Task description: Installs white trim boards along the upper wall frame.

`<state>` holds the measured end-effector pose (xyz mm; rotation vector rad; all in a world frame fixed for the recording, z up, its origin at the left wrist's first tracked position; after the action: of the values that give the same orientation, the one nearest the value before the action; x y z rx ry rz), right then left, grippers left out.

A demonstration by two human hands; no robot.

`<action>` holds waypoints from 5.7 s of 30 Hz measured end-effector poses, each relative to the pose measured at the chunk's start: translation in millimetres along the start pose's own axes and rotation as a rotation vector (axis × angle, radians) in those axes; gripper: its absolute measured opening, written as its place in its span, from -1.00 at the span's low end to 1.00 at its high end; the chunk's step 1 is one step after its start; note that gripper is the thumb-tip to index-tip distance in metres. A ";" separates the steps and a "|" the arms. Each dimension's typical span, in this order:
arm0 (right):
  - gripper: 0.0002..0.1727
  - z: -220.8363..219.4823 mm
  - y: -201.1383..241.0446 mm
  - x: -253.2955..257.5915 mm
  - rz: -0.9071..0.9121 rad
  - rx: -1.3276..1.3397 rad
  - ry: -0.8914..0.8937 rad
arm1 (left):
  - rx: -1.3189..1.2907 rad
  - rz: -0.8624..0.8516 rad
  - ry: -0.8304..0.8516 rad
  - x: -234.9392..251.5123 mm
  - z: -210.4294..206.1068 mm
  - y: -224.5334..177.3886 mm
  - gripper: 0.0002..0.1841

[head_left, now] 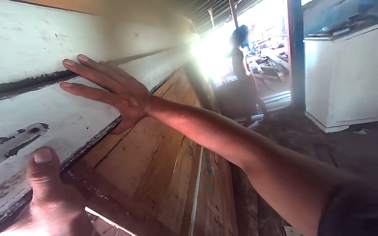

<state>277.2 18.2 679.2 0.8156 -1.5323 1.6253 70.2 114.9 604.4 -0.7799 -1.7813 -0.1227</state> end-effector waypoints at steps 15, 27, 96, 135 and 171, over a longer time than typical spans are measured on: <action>0.25 2.2 0.1 0.4 0.003 0.001 -0.025 | 0.005 -0.050 -0.017 1.7 -2.9 -5.0 -0.70; 0.32 -2.1 -7.3 -1.5 0.071 -0.020 -0.064 | -0.061 -0.142 -0.028 3.7 -10.2 -12.1 -0.49; 0.30 3.3 0.0 0.0 0.010 0.012 -0.035 | 0.035 -0.151 0.035 2.2 -3.9 -7.4 -0.77; 0.29 16.9 -0.9 3.5 -0.001 0.063 0.030 | -0.046 -0.150 -0.049 -4.8 -17.9 -36.6 -0.49; 0.42 27.8 5.7 6.3 -0.106 0.034 0.180 | -0.096 -0.160 -0.020 -3.9 -17.4 -34.6 -0.39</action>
<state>268.0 -9.0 683.8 0.7350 -1.3178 1.6045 65.6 78.5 617.5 -0.7072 -1.8673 -0.3093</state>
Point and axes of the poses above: each hand's wrist, its own x-axis towards the middle knuckle, its own z-axis out of the back of the hand, y = z × x, the point moved 1 cm from there along x, towards the middle knuckle, and after that the axes turned 6 degrees about x, right-handed, at the moved point
